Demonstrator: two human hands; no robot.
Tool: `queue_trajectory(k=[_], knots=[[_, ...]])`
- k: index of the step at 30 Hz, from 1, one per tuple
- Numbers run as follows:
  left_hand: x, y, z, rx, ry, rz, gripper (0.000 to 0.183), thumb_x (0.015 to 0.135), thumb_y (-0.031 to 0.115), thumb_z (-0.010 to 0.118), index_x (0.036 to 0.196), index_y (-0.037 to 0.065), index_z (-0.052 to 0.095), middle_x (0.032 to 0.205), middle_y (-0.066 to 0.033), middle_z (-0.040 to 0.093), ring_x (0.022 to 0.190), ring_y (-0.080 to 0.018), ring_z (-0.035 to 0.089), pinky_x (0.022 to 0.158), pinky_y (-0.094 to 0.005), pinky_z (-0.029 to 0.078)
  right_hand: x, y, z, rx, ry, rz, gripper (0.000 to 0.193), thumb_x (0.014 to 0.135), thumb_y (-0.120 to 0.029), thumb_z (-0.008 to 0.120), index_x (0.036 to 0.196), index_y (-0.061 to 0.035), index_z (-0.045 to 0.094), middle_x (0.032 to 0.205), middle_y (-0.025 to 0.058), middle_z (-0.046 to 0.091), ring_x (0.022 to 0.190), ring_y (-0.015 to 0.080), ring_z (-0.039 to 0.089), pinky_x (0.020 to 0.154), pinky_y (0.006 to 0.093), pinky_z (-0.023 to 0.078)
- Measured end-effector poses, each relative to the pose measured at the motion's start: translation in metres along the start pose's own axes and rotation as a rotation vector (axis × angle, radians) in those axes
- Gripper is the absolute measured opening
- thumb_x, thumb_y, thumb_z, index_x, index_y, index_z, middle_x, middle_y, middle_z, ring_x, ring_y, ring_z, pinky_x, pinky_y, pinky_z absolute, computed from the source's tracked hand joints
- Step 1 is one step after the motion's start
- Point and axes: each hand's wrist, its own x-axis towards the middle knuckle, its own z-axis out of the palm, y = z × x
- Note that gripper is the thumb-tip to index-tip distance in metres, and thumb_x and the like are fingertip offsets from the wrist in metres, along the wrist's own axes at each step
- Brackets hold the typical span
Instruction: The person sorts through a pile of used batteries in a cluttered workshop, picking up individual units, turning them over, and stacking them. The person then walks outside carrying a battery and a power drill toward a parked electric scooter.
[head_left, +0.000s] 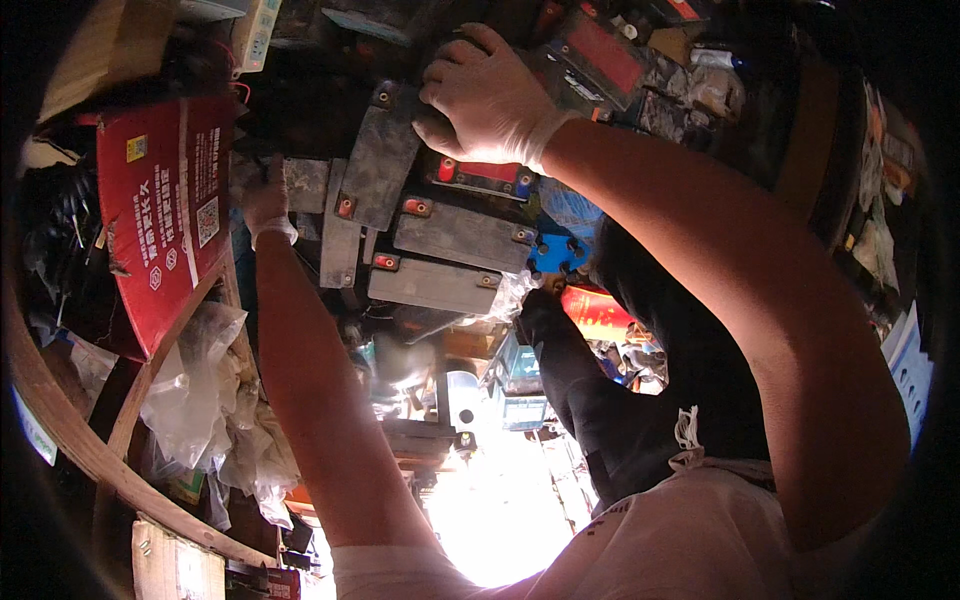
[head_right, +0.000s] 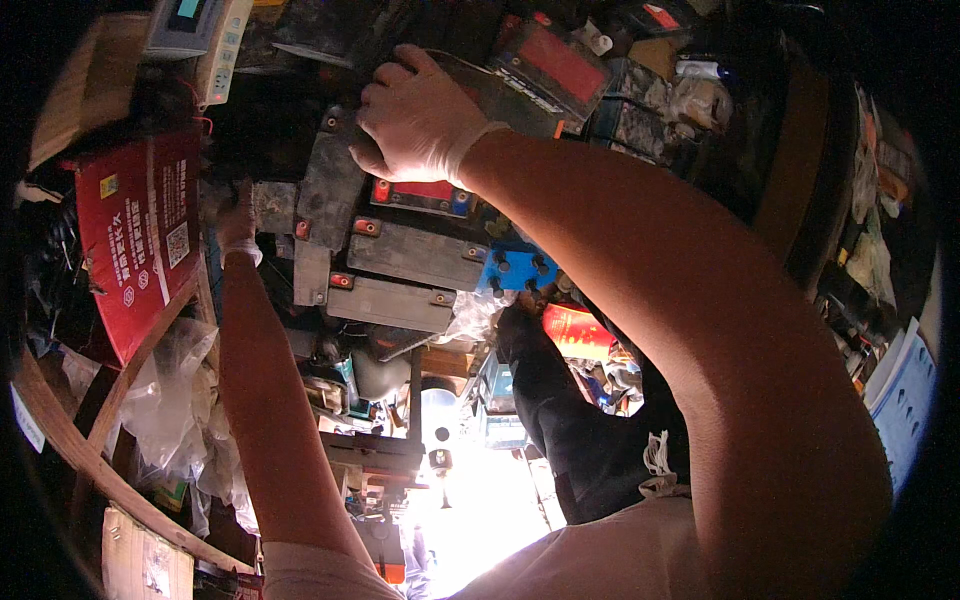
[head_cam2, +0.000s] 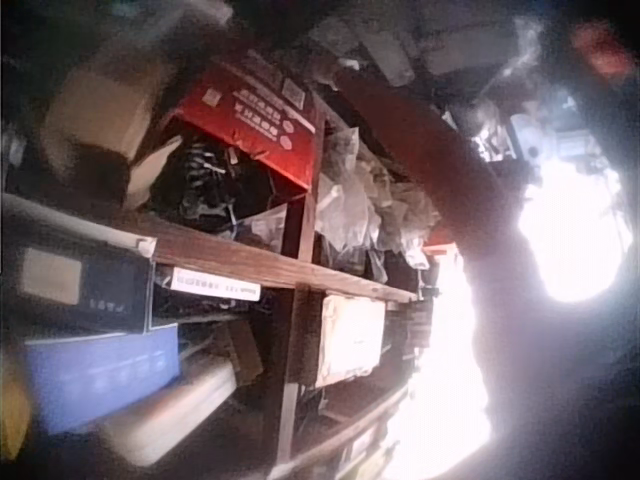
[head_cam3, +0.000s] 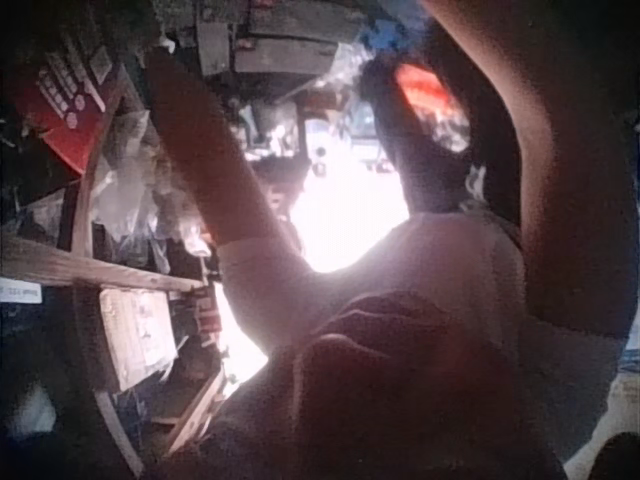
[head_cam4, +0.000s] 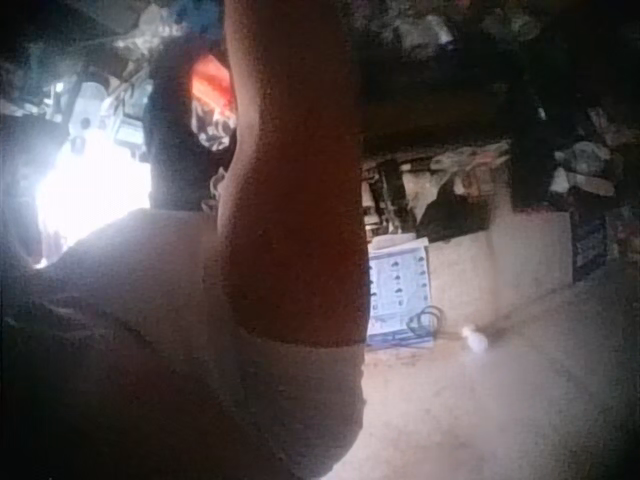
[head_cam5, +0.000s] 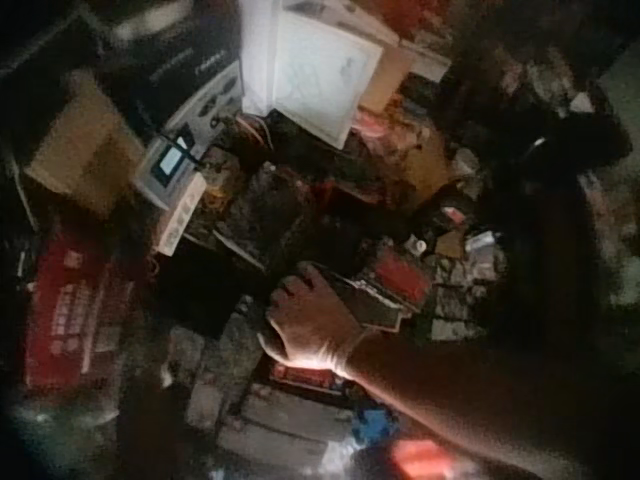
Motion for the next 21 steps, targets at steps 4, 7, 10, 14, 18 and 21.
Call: queue_trajectory(k=[4,7,10,14,18,21], knots=[[0.010,-0.017,0.020,0.327,0.227,0.389,0.059,0.104,0.049,0.052,0.153,0.016,0.048,0.137,-0.0262,0.062,0.120,-0.0417,0.064,0.097,-0.0517,0.055,0.000,0.001,0.004,0.012,0.060,-0.016,0.040,0.095,-0.049,0.061,0.092,-0.0143,0.081,0.099,0.0041,0.073,0.112,0.0253,0.061,0.117,0.0511,0.034],[0.015,-0.017,0.016,0.249,-0.013,0.230,0.073,0.100,0.066,0.049,0.144,0.007,0.057,0.137,-0.0280,0.063,0.124,-0.0432,0.062,0.100,-0.0511,0.053,0.000,0.002,0.005,-0.006,0.020,-0.004,0.042,0.096,-0.051,0.059,0.090,-0.0155,0.081,0.097,0.0045,0.073,0.109,0.0254,0.062,0.114,0.0515,0.035],[0.009,-0.011,0.002,0.237,-0.119,0.033,0.074,0.099,0.069,0.048,0.139,0.008,0.062,0.134,-0.0298,0.064,0.120,-0.0446,0.064,0.096,-0.0512,0.054,0.000,0.001,0.002,-0.021,0.018,0.007,0.043,0.096,-0.052,0.058,0.089,-0.0156,0.081,0.097,0.0044,0.073,0.109,0.0256,0.063,0.112,0.0509,0.036],[-0.008,-0.004,-0.015,0.191,-0.164,0.157,0.061,0.102,0.049,0.056,0.151,0.014,0.050,0.132,-0.0281,0.064,0.120,-0.0420,0.064,0.096,-0.0528,0.054,0.001,-0.002,-0.005,-0.056,-0.007,0.011,0.044,0.097,-0.052,0.058,0.090,-0.0155,0.082,0.097,0.0047,0.074,0.110,0.0250,0.063,0.113,0.0495,0.035],[-0.016,-0.002,-0.017,0.990,-0.106,0.470,0.060,0.103,0.032,0.057,0.159,0.019,0.040,0.136,-0.0219,0.061,0.129,-0.0357,0.059,0.104,-0.0508,0.050,0.002,0.003,-0.010,0.121,-0.023,-0.020,0.046,0.099,-0.043,0.056,0.077,-0.0062,0.074,0.088,0.0161,0.065,0.099,0.0340,0.058,0.108,0.0572,0.038],[-0.006,-0.007,-0.010,1.232,0.035,0.620,0.064,0.100,0.027,0.059,0.160,0.016,0.038,0.136,-0.0200,0.062,0.128,-0.0335,0.059,0.106,-0.0505,0.048,0.002,0.006,-0.008,0.116,-0.028,-0.027,0.044,0.097,-0.042,0.058,0.077,-0.0058,0.073,0.085,0.0143,0.063,0.097,0.0343,0.056,0.106,0.0560,0.038]])
